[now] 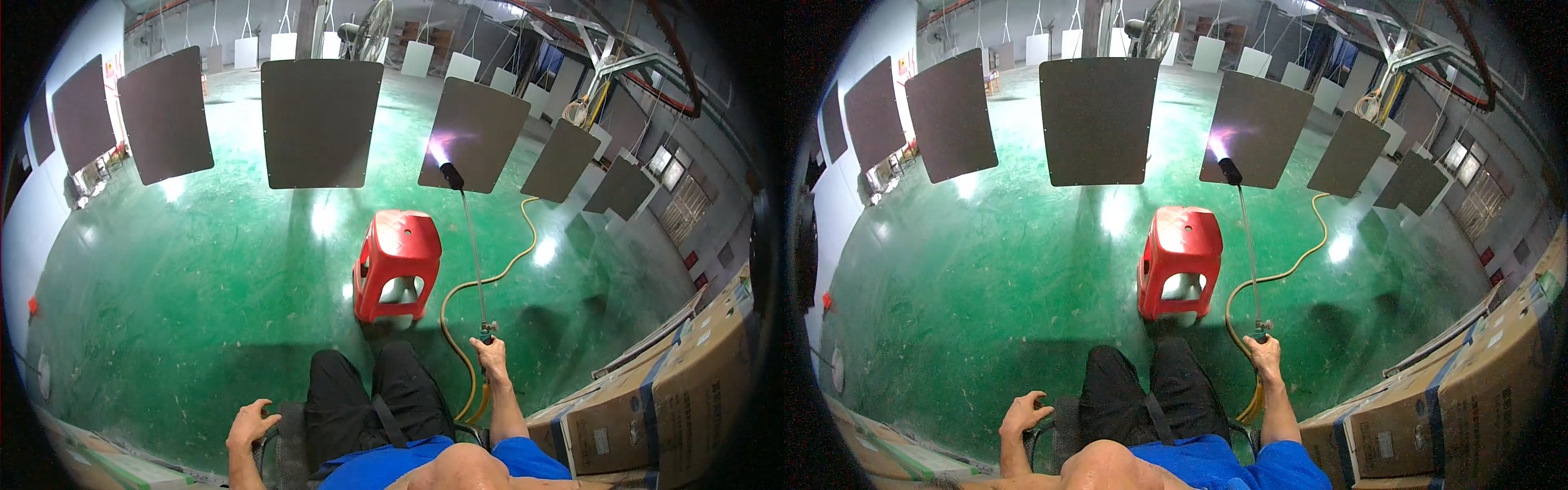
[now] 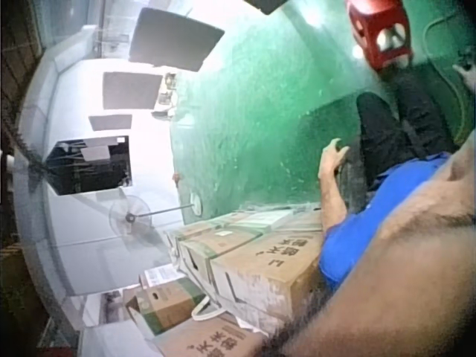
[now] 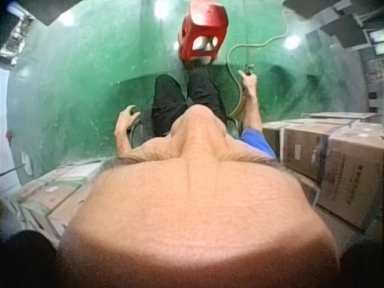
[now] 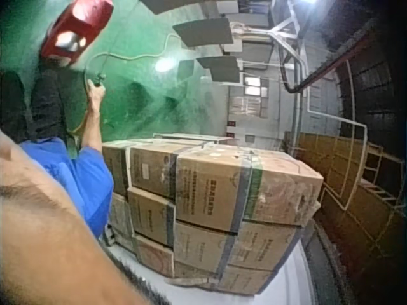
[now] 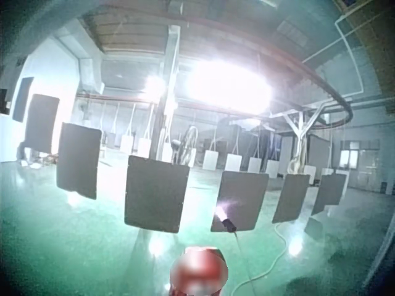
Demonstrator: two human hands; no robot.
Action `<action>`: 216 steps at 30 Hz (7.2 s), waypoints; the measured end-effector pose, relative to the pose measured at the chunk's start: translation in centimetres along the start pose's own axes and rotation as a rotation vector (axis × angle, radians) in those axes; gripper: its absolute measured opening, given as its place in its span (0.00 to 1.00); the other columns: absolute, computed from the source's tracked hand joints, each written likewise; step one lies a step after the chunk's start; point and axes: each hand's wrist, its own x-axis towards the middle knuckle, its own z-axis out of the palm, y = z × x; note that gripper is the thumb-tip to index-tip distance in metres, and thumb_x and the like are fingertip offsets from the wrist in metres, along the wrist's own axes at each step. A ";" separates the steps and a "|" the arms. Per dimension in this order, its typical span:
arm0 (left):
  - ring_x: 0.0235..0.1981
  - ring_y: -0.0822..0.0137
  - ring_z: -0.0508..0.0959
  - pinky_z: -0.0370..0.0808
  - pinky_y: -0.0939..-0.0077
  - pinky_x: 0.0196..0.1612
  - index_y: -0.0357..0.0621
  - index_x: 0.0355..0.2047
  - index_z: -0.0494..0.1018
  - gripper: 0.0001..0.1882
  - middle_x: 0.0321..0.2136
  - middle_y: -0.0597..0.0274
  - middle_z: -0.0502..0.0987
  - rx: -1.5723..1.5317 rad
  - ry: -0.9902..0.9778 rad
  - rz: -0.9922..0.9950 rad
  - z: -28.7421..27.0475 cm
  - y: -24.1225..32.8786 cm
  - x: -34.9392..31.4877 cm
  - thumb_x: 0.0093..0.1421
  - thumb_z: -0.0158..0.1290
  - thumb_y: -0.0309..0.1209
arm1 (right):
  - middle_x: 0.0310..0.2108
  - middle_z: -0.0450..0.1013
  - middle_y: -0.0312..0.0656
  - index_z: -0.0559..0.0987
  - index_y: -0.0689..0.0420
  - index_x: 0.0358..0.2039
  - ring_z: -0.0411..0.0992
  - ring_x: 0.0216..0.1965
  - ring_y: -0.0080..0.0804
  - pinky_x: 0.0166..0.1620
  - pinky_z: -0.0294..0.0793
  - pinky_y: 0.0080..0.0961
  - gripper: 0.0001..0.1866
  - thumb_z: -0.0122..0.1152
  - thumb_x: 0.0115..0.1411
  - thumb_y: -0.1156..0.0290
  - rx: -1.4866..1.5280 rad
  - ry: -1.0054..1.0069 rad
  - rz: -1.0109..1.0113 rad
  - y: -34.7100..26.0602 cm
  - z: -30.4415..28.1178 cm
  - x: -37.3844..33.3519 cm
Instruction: The person sits on a chair and uses a handheld blowtorch to apply heat to a series of dark rectangular panels hanging from the ceiling. The person moves the torch back and forth across the surface of each panel, creating a visible purple flame and smoke.
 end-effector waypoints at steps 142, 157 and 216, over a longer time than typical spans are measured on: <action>0.42 0.58 0.81 0.77 0.63 0.46 0.44 0.57 0.70 0.31 0.44 0.52 0.80 0.021 0.018 -0.006 -0.1 -0.7 0.7 0.55 0.62 0.42 | 0.18 0.65 0.33 0.75 0.62 0.27 0.63 0.22 0.23 0.26 0.65 0.29 0.19 0.71 0.49 0.59 -0.178 -0.310 -0.114 -5.8 5.2 -3.0; 0.45 0.57 0.80 0.76 0.64 0.48 0.44 0.58 0.69 0.33 0.45 0.52 0.80 0.016 0.013 -0.028 0.1 -1.0 0.9 0.55 0.62 0.44 | 0.18 0.68 0.33 0.77 0.62 0.28 0.65 0.21 0.23 0.28 0.67 0.30 0.20 0.72 0.48 0.57 -0.183 -0.259 -0.007 -3.5 2.3 -4.2; 0.37 0.61 0.81 0.77 0.65 0.41 0.41 0.56 0.71 0.32 0.38 0.53 0.81 -0.035 0.041 -0.093 0.1 -0.9 1.3 0.54 0.63 0.41 | 0.11 0.63 0.31 0.68 0.53 0.12 0.61 0.11 0.21 0.16 0.58 0.25 0.21 0.70 0.53 0.66 0.143 -0.112 0.228 2.5 -1.9 0.1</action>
